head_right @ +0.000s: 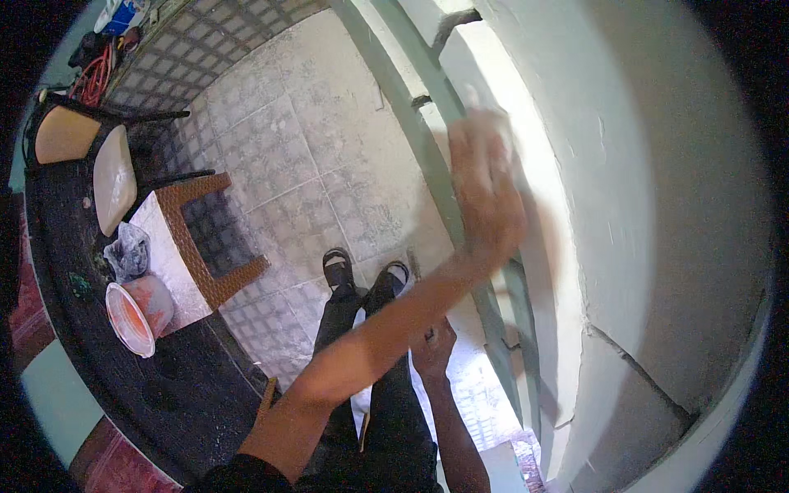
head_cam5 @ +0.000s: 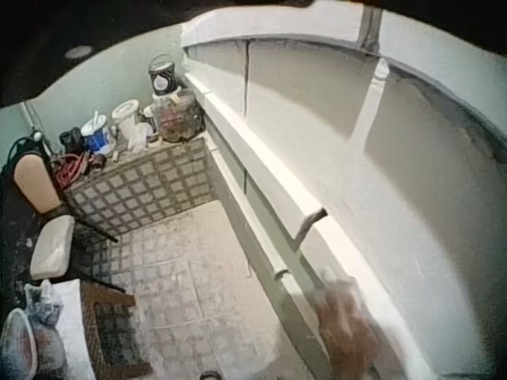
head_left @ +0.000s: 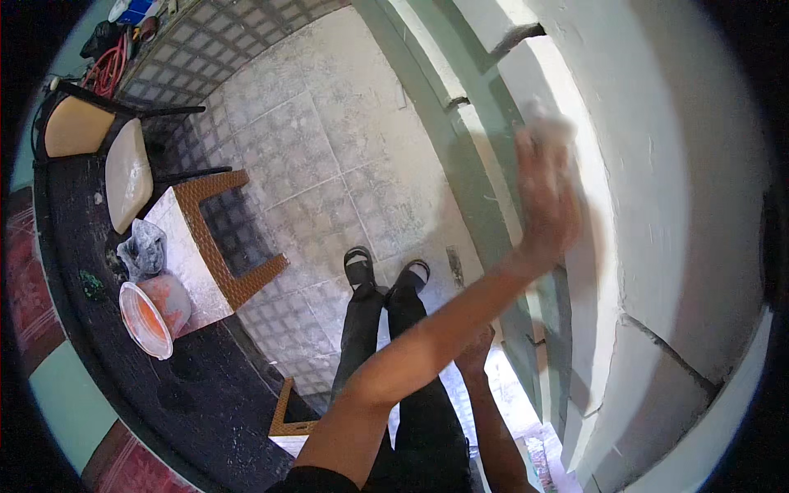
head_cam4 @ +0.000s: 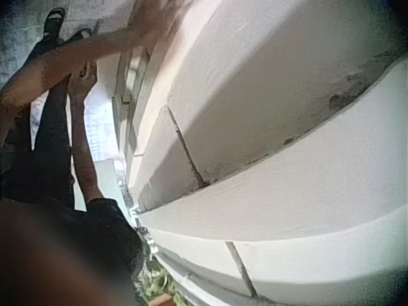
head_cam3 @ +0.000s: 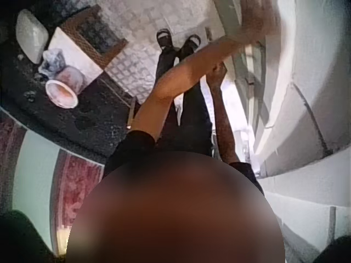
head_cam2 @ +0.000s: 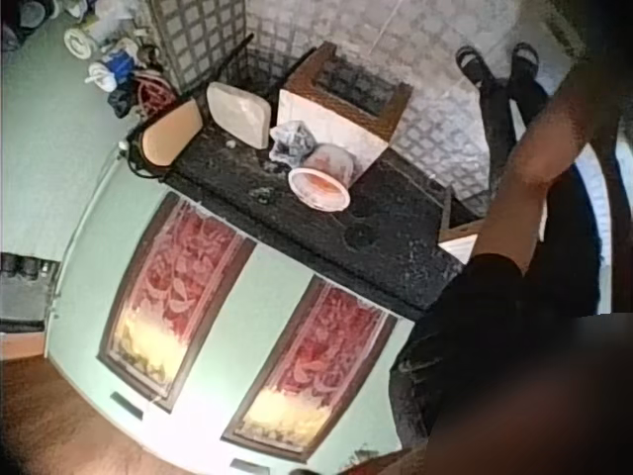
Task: Applying putty or plaster to a wall with a putty knife.
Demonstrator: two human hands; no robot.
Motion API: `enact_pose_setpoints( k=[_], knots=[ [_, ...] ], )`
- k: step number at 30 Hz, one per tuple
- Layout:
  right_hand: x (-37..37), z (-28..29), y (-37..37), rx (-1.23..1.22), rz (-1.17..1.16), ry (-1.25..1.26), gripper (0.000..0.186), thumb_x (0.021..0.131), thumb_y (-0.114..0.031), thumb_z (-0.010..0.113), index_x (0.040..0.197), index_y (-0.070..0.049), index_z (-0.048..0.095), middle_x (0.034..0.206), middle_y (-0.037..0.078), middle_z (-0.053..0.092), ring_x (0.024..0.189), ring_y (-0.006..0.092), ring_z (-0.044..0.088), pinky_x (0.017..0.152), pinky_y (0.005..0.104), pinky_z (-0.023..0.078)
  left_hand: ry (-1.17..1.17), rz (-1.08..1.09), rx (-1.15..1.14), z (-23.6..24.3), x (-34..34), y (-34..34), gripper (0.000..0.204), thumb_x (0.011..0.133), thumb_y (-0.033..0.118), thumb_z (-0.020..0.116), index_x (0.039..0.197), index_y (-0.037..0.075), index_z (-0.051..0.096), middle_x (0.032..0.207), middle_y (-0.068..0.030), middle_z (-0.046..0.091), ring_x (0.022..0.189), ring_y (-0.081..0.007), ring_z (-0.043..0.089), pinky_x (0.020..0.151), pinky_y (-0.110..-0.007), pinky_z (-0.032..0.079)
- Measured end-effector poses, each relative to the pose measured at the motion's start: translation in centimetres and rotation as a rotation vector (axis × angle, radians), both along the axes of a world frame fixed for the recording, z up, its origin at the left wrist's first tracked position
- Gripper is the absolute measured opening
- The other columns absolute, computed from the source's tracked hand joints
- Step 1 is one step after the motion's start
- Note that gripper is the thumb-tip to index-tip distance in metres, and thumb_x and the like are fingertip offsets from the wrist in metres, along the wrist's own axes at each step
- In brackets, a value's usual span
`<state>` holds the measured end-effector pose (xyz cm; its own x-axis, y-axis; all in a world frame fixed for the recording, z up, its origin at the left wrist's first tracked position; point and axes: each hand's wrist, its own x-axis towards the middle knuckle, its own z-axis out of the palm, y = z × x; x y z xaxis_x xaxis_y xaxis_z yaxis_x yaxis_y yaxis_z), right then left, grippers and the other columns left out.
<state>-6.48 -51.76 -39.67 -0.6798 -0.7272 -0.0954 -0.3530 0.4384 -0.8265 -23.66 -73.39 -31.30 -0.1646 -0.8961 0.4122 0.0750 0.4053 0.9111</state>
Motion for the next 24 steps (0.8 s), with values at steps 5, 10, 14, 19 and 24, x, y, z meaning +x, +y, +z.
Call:
enact_pose_setpoints(
  k=[5,10,14,19,24],
  knots=[
    [0.8,0.0,-1.3,0.112,0.006,-0.028,0.034,0.094,-0.020,0.057,0.117,0.005,0.059,0.082,0.020,0.061,0.071,0.0319,0.059,0.065,0.0407,0.048,0.096,-0.052,0.571,1.5,-0.8,-3.5,0.044,0.099,0.009,0.041,0.140,-0.008,0.041,0.133,-0.0309,0.044,0.119,-0.0427,0.047,0.103,-0.049,0.038],
    [1.7,-0.1,-0.9,0.053,-0.073,-0.105,0.032,0.091,-0.012,0.061,0.118,0.004,0.060,0.084,0.020,0.062,0.071,0.0313,0.060,0.065,0.0404,0.048,-0.009,0.039,-0.242,-0.3,0.3,-4.0,0.046,0.098,0.004,0.046,0.141,-0.009,0.037,0.106,-0.0195,0.052,0.104,-0.0309,0.054,0.091,-0.042,0.046],
    [1.5,4.7,-3.3,0.192,-0.187,-0.184,0.036,0.093,-0.024,0.059,0.113,0.006,0.063,0.100,0.019,0.068,0.090,0.0311,0.065,0.082,0.0407,0.049,0.154,0.067,0.300,2.4,-1.5,-7.9,0.048,0.102,0.022,0.048,0.143,0.000,0.039,0.115,-0.0227,0.055,0.111,-0.0314,0.055,0.093,-0.043,0.048],
    [-4.6,14.7,-2.3,-0.112,-0.124,0.478,0.044,0.091,-0.019,0.058,0.125,0.009,0.057,0.111,0.025,0.064,0.097,0.0355,0.063,0.090,0.0429,0.047,0.202,-0.081,0.397,1.4,1.4,-5.9,0.039,0.100,0.025,0.054,0.129,-0.001,0.050,0.102,-0.0173,0.062,0.086,-0.0248,0.065,0.070,-0.037,0.055],
    [-12.7,19.5,-11.2,0.002,-0.026,0.702,0.032,0.089,-0.005,0.060,0.120,0.004,0.062,0.096,0.020,0.062,0.089,0.0320,0.062,0.080,0.0423,0.050,-0.134,-0.141,0.365,1.5,3.4,-4.7,0.024,0.100,0.023,0.055,0.101,0.000,0.050,0.088,-0.0153,0.062,0.073,-0.0226,0.064,0.063,-0.035,0.052]
  ],
)
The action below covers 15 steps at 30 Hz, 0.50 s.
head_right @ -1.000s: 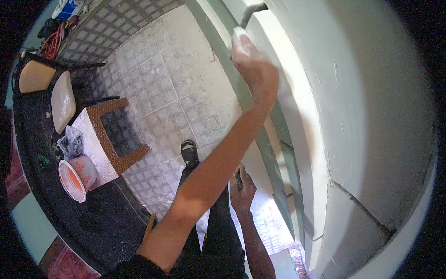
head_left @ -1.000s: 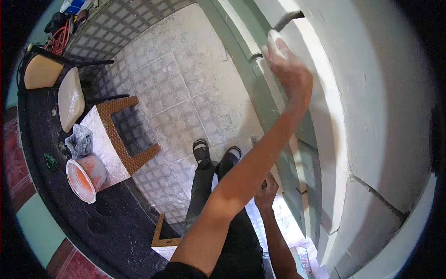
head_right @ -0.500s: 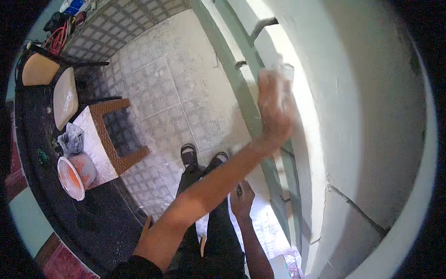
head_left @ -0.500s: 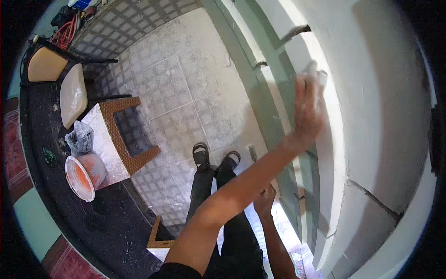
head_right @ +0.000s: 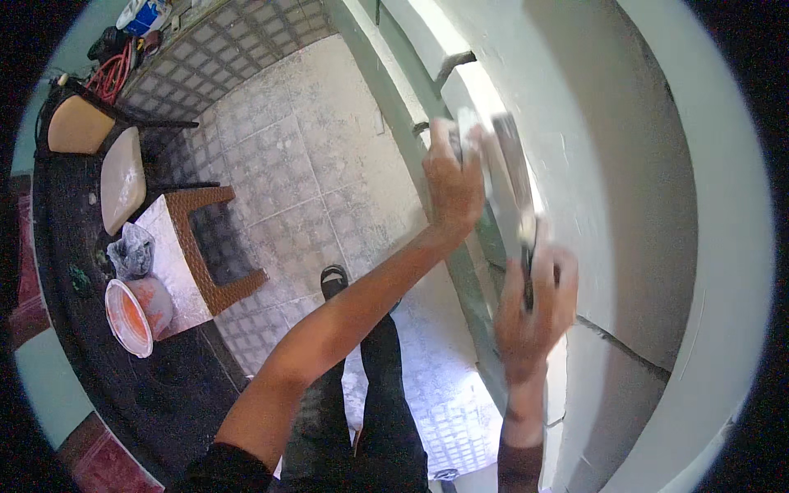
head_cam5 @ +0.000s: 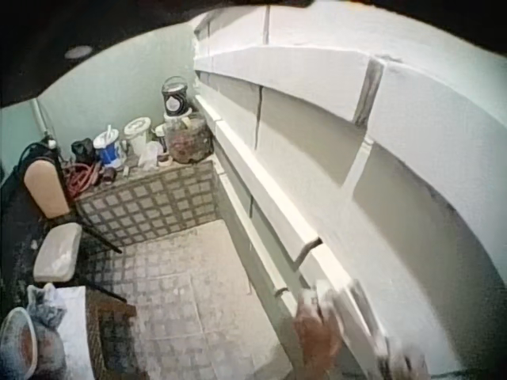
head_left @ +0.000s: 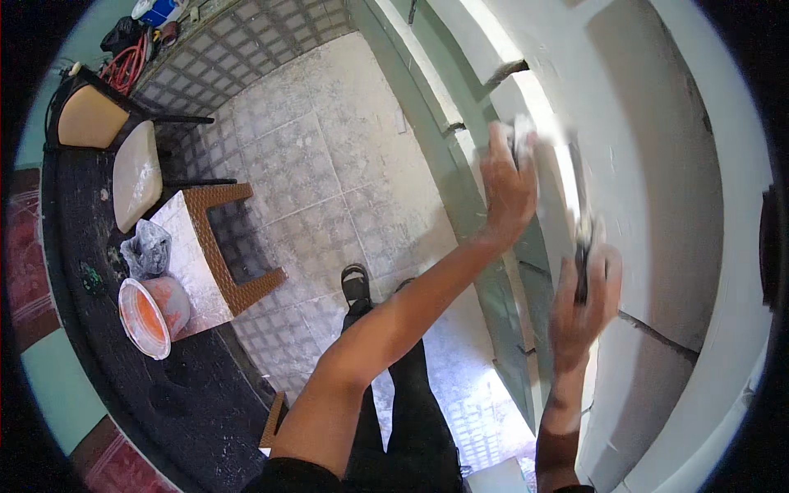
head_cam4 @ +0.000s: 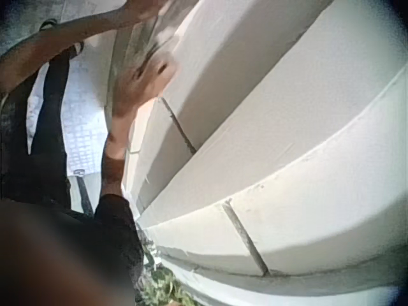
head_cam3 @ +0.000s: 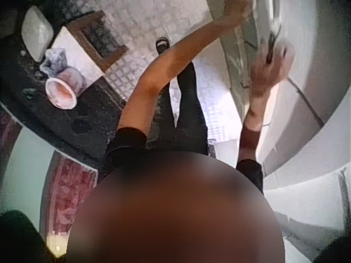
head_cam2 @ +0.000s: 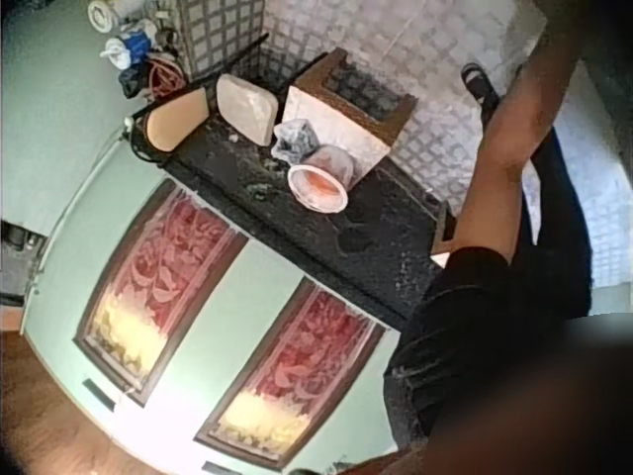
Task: Applying putty or plaster to a wall with a putty knife.
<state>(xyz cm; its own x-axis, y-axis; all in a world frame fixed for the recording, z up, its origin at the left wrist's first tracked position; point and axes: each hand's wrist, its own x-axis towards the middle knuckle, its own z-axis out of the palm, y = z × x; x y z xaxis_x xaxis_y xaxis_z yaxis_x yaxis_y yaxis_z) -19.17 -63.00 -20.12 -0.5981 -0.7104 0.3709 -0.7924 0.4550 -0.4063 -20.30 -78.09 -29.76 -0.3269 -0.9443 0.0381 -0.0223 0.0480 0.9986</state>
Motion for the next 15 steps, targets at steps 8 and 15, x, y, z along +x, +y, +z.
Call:
enact_pose_setpoints(
  k=[8,15],
  knots=[
    [-3.6,-1.8,-2.4,-0.034,0.005,0.088,0.038,0.085,-0.007,0.062,0.122,0.002,0.063,0.092,0.018,0.062,0.083,0.0298,0.062,0.075,0.0398,0.050,-0.034,0.192,0.004,-0.2,-2.0,0.5,0.022,0.100,0.020,0.053,0.091,0.000,0.047,0.075,-0.0143,0.054,0.072,-0.0243,0.056,0.065,-0.042,0.045],
    [-2.7,-1.3,-2.5,-0.020,-0.045,-0.091,0.046,0.093,-0.021,0.053,0.131,0.003,0.058,0.107,0.020,0.065,0.093,0.0300,0.061,0.087,0.0390,0.047,0.099,0.274,0.266,-1.5,-2.7,-1.5,0.022,0.097,0.021,0.058,0.093,0.001,0.051,0.074,-0.0131,0.055,0.069,-0.0249,0.055,0.065,-0.043,0.044]
  ],
)
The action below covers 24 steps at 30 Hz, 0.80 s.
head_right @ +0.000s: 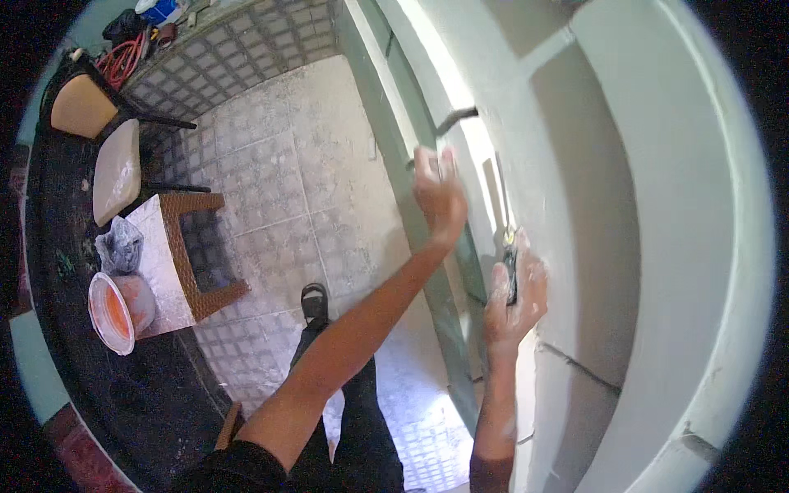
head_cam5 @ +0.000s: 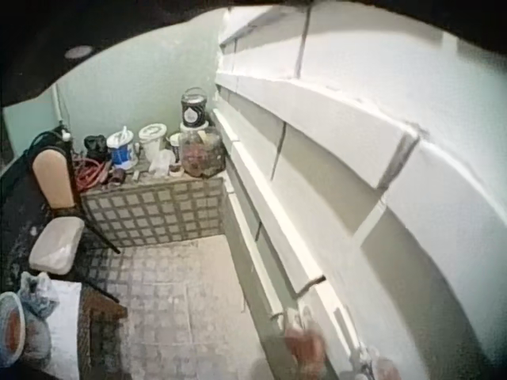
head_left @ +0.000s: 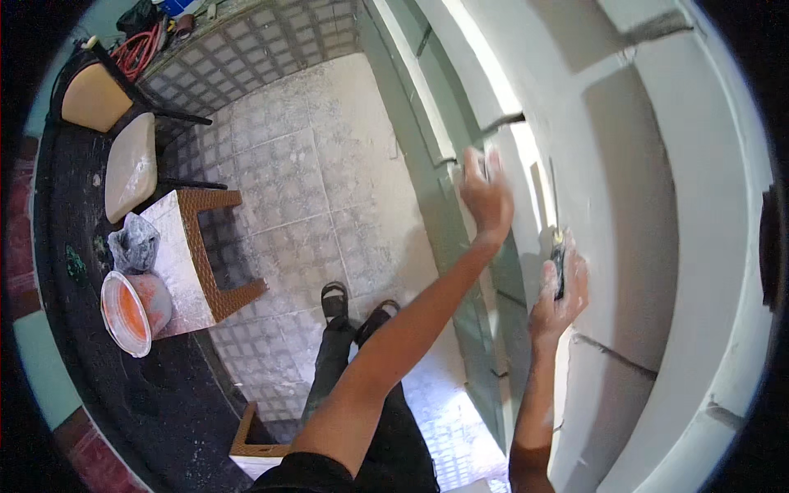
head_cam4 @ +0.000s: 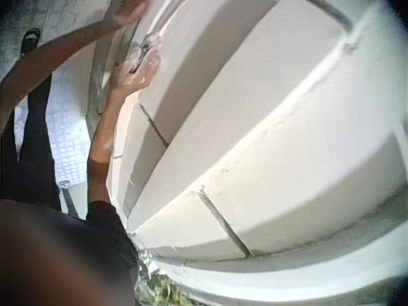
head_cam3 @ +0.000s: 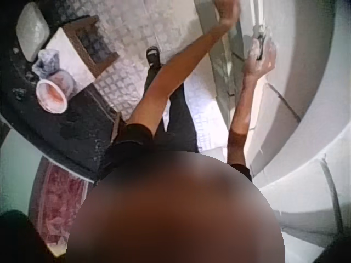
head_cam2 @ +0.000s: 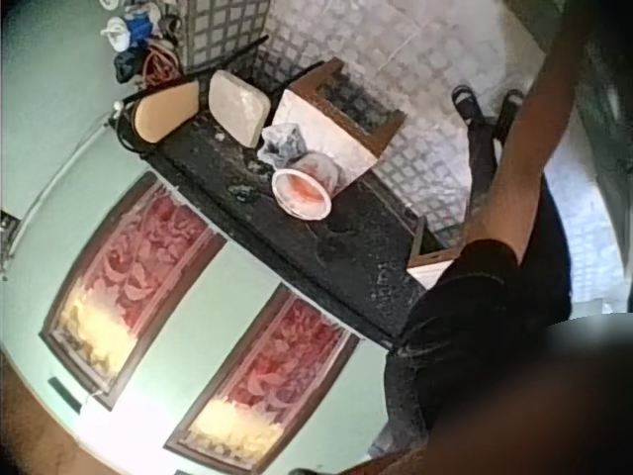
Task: Applying putty or plaster to a wall with a putty knife.
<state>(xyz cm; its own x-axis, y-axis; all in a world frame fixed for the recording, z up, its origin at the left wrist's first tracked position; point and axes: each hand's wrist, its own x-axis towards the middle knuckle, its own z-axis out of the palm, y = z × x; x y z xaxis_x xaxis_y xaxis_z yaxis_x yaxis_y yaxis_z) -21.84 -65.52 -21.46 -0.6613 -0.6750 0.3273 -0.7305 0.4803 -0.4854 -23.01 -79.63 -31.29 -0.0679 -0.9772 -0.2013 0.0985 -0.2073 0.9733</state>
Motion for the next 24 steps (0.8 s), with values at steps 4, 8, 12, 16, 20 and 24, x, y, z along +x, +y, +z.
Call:
enact_pose_setpoints(
  k=[4,8,12,16,20,24],
  knots=[
    [-0.1,-0.1,0.1,-0.017,0.012,0.036,0.046,0.092,-0.020,0.052,0.129,0.005,0.058,0.106,0.021,0.065,0.093,0.0329,0.061,0.086,0.0404,0.047,-0.033,-0.234,-0.196,0.1,2.9,5.1,0.021,0.098,0.020,0.056,0.096,0.000,0.050,0.076,-0.0166,0.054,0.072,-0.0285,0.054,0.071,-0.044,0.043],
    [0.0,-0.2,-0.2,-0.071,0.043,0.094,0.044,0.092,-0.017,0.053,0.129,0.006,0.057,0.104,0.021,0.065,0.091,0.0331,0.060,0.085,0.0410,0.047,-0.163,-0.055,-0.038,0.7,0.2,-0.3,0.025,0.098,0.023,0.055,0.093,0.000,0.048,0.077,-0.0191,0.051,0.072,-0.0317,0.051,0.075,-0.046,0.041],
    [-0.3,-0.3,0.0,-0.070,0.007,0.005,0.042,0.094,-0.022,0.055,0.126,0.005,0.060,0.102,0.020,0.065,0.091,0.0336,0.060,0.085,0.0420,0.047,0.045,-0.096,-0.226,1.2,0.2,3.6,0.030,0.100,0.030,0.051,0.092,0.001,0.047,0.078,-0.0185,0.053,0.073,-0.0313,0.051,0.073,-0.046,0.040],
    [0.3,-0.5,-0.1,-0.069,0.046,-0.004,0.043,0.093,-0.018,0.054,0.129,0.006,0.057,0.097,0.018,0.061,0.086,0.0307,0.057,0.079,0.0391,0.046,-0.157,-0.083,-0.134,-1.2,-0.1,-0.1,0.029,0.100,0.030,0.053,0.093,0.002,0.048,0.081,-0.0182,0.055,0.075,-0.0298,0.055,0.073,-0.045,0.043],
    [-2.0,-0.4,2.1,-0.047,0.009,0.058,0.043,0.094,-0.020,0.053,0.129,0.006,0.057,0.100,0.018,0.061,0.088,0.0310,0.058,0.080,0.0391,0.046,0.010,-0.202,-0.153,1.5,-1.1,3.9,0.029,0.100,0.030,0.051,0.100,0.002,0.053,0.089,-0.0234,0.059,0.082,-0.0369,0.061,0.072,-0.049,0.044],
    [1.0,0.8,-0.9,-0.128,0.074,-0.024,0.043,0.095,-0.020,0.052,0.128,0.006,0.057,0.103,0.019,0.062,0.091,0.0321,0.058,0.083,0.0394,0.046,-0.199,-0.258,-0.167,-14.2,-0.8,1.1,0.030,0.100,0.022,0.050,0.120,0.000,0.054,0.111,-0.0247,0.061,0.101,-0.0392,0.060,0.088,-0.049,0.046]
  ],
)
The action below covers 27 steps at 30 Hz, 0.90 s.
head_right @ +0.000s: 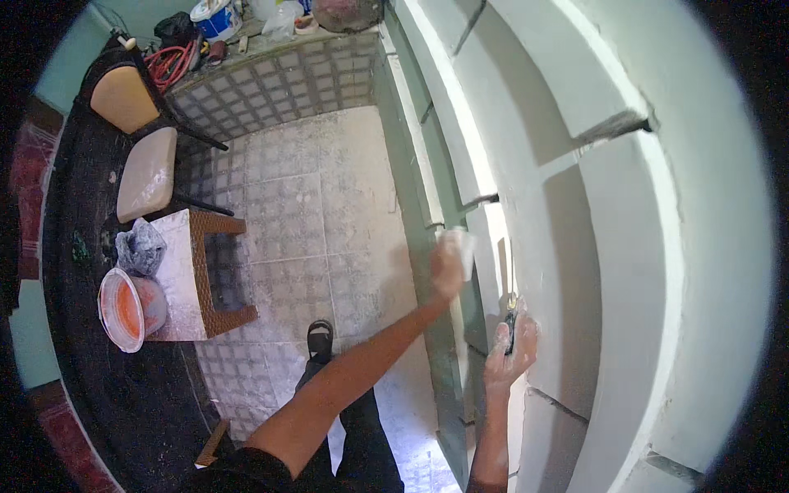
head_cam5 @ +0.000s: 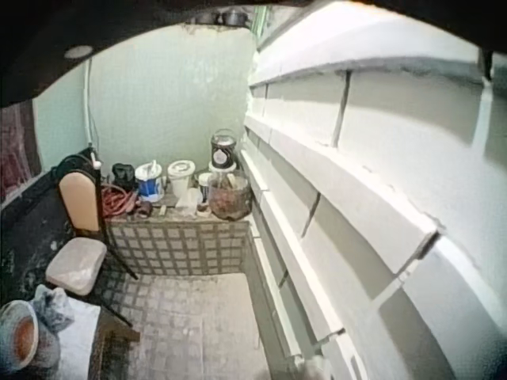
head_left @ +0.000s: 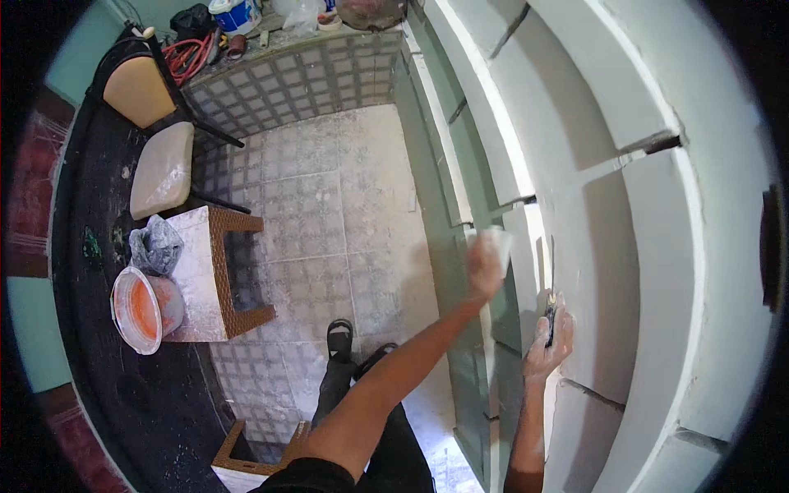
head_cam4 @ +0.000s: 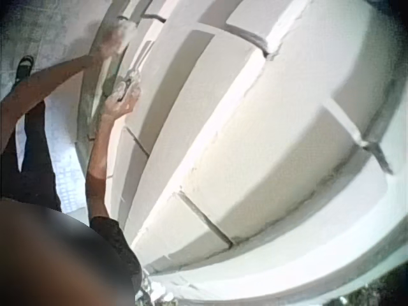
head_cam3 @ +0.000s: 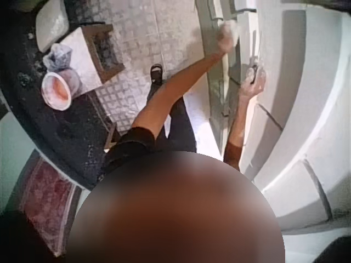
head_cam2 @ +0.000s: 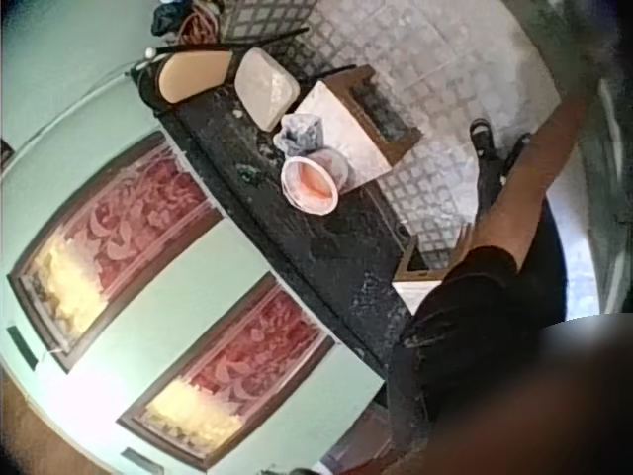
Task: Applying putty or plaster to a wall with a putty knife.
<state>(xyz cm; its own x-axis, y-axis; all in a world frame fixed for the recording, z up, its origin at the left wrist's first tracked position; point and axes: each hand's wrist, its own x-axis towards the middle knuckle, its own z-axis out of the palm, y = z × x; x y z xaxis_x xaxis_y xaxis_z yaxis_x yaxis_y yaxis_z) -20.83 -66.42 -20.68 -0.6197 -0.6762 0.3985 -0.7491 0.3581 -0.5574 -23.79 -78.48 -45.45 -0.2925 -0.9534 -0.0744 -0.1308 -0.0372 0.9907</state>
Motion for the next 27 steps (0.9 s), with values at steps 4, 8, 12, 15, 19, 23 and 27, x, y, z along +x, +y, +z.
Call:
enact_pose_setpoints(
  k=[4,8,12,15,19,23,27],
  knots=[
    [-1.4,-1.6,1.8,0.038,-0.012,0.094,0.042,0.094,-0.017,0.053,0.129,0.005,0.057,0.105,0.019,0.063,0.092,0.0327,0.058,0.085,0.0397,0.046,-0.390,-0.201,-0.534,-2.6,9.5,-3.7,0.045,0.089,0.008,0.053,0.133,0.004,0.052,0.119,-0.0174,0.060,0.106,-0.0372,0.058,0.093,-0.047,0.048],
    [-2.5,-1.1,2.9,0.058,-0.031,0.085,0.036,0.092,-0.011,0.057,0.123,0.007,0.059,0.104,0.023,0.062,0.093,0.0387,0.058,0.084,0.0446,0.045,-0.402,-0.255,-0.189,-0.6,25.2,-4.1,0.037,0.089,0.026,0.056,0.124,0.015,0.063,0.106,-0.0205,0.065,0.103,-0.0385,0.061,0.089,-0.049,0.048],
    [-2.3,-1.6,2.6,0.034,-0.008,0.089,0.037,0.091,-0.011,0.059,0.123,0.007,0.059,0.105,0.024,0.063,0.095,0.0398,0.059,0.086,0.0458,0.046,-0.819,-0.044,0.002,-0.8,46.9,-2.4,0.043,0.089,0.040,0.062,0.108,0.002,0.064,0.094,-0.0243,0.067,0.092,-0.0423,0.064,0.082,-0.053,0.047],
    [-2.7,-1.9,2.9,0.042,-0.069,0.160,0.040,0.089,-0.013,0.063,0.124,0.006,0.059,0.113,0.025,0.064,0.102,0.0427,0.060,0.089,0.0470,0.047,-1.196,-0.147,0.238,0.2,58.0,2.0,0.065,0.088,0.047,0.060,0.127,-0.004,0.052,0.108,-0.0278,0.064,0.102,-0.0428,0.061,0.086,-0.051,0.049],
    [-1.1,-3.7,1.6,0.141,-0.105,0.167,0.038,0.091,-0.015,0.062,0.123,0.005,0.060,0.112,0.024,0.065,0.103,0.0405,0.062,0.093,0.0462,0.047,-1.435,-0.407,0.480,0.4,72.9,12.3,0.070,0.093,0.053,0.048,0.136,-0.002,0.046,0.126,-0.0265,0.058,0.114,-0.0400,0.058,0.099,-0.055,0.041],
    [-0.7,-1.4,1.5,0.131,-0.169,-0.131,0.036,0.092,-0.020,0.062,0.118,0.005,0.060,0.109,0.023,0.064,0.101,0.0366,0.061,0.091,0.0439,0.046,-1.306,-0.152,0.705,4.0,69.9,13.1,0.076,0.088,0.059,0.054,0.129,-0.005,0.053,0.119,-0.0298,0.060,0.114,-0.0442,0.058,0.098,-0.052,0.045],
    [-1.0,-2.2,1.7,0.171,-0.287,-0.131,0.037,0.093,-0.022,0.061,0.117,0.006,0.058,0.109,0.024,0.062,0.101,0.0385,0.060,0.091,0.0443,0.045,-1.115,-0.195,0.679,5.8,67.6,8.5,0.068,0.090,0.048,0.057,0.132,-0.004,0.048,0.123,-0.0294,0.058,0.115,-0.0433,0.056,0.100,-0.049,0.043]
  ],
)
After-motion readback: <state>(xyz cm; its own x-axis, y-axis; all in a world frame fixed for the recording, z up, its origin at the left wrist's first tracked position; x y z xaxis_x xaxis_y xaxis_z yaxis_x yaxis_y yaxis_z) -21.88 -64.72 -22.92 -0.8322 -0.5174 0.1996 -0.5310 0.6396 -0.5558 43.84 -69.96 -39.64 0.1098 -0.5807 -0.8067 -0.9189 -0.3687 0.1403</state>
